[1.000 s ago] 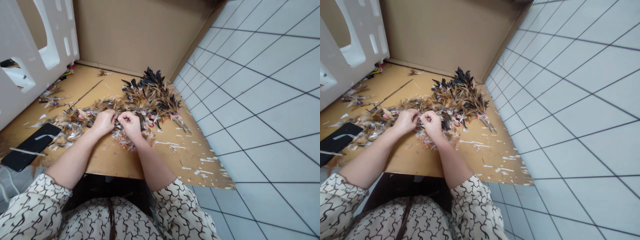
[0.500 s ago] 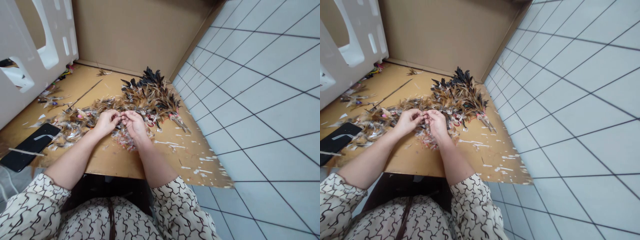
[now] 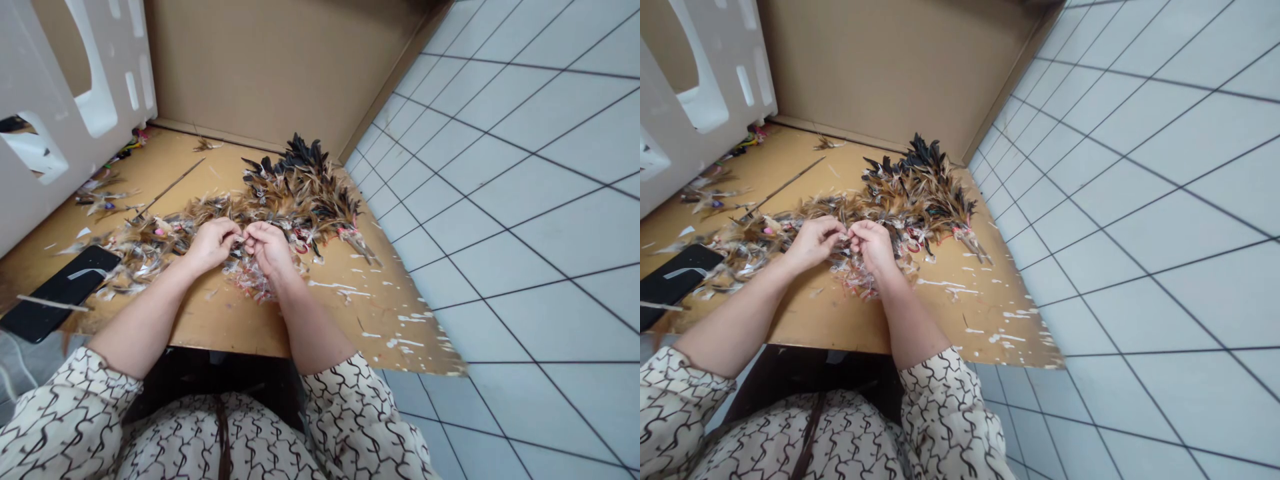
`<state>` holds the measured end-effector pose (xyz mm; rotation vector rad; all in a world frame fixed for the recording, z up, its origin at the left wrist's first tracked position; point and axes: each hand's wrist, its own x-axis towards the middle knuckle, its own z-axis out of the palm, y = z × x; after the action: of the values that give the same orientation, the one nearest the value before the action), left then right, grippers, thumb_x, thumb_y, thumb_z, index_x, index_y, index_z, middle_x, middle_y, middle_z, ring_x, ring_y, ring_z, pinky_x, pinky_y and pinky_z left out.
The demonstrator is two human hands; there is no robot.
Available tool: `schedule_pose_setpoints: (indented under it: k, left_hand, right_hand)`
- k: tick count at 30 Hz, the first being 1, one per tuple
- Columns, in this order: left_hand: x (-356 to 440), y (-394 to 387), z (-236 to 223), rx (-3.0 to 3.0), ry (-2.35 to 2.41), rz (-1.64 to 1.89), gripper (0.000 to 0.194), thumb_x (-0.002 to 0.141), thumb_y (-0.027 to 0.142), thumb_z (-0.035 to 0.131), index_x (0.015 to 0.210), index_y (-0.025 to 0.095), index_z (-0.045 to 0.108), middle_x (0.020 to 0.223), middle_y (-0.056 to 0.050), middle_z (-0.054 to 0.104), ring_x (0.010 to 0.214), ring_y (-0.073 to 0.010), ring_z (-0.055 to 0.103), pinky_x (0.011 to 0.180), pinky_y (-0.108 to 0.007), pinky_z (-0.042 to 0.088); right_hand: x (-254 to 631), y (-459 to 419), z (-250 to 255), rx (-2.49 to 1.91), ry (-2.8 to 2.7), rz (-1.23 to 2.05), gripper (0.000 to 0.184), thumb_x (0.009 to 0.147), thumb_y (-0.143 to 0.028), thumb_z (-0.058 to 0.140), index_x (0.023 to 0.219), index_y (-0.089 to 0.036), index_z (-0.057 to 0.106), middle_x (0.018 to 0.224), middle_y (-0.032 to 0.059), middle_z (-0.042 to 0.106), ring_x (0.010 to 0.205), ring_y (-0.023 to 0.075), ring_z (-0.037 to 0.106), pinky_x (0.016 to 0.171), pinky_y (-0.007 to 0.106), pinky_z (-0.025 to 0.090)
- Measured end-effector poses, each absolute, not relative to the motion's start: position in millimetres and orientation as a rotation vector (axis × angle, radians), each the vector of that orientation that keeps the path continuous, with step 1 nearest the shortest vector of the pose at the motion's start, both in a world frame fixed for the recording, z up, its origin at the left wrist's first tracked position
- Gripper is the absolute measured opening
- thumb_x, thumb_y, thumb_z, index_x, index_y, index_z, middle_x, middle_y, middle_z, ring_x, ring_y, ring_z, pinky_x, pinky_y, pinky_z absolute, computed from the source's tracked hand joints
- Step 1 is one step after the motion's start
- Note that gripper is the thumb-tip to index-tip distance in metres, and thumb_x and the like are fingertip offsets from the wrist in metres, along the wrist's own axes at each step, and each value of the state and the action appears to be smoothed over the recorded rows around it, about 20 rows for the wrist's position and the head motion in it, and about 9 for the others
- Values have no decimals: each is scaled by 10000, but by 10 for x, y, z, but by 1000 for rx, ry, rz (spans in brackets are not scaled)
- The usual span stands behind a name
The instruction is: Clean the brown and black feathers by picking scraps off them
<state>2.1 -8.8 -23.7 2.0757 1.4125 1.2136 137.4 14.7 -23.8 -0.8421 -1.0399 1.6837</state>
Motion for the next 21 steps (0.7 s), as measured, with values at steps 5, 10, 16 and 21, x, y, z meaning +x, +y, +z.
schedule_pose_setpoints:
  k: [5,10,16,21]
  left_hand:
    - [-31,-74,-228,2109,1427,1143,147,705,137,478,673,173,617,690,-22,610,668,-138,545,686,-269,433]
    - [-104,-42,-198,2020,1473,1074,105,704,201,517,635,171,591,667,-16,616,649,-141,539,666,-270,416]
    - [-143,-29,-192,1964,1481,1095,81,688,217,545,636,171,587,638,-6,606,622,-131,516,638,-261,399]
    - [-141,-48,-162,1942,1509,1034,86,694,228,555,642,163,579,606,7,571,577,-119,485,598,-257,378]
  right_hand:
    - [1391,147,-222,-866,-1100,1667,114,572,-210,649,546,-161,550,523,-28,546,447,39,404,401,170,311]
    - [1404,163,-246,-880,-1145,1691,118,574,-212,668,545,-157,568,533,-22,580,443,42,439,407,171,344]
    - [1402,167,-266,-915,-1169,1736,116,541,-207,689,550,-145,592,524,-18,599,451,48,480,423,176,383]
    - [1375,163,-290,-952,-1182,1742,143,495,-201,711,572,-139,607,527,-15,618,450,52,498,435,183,399]
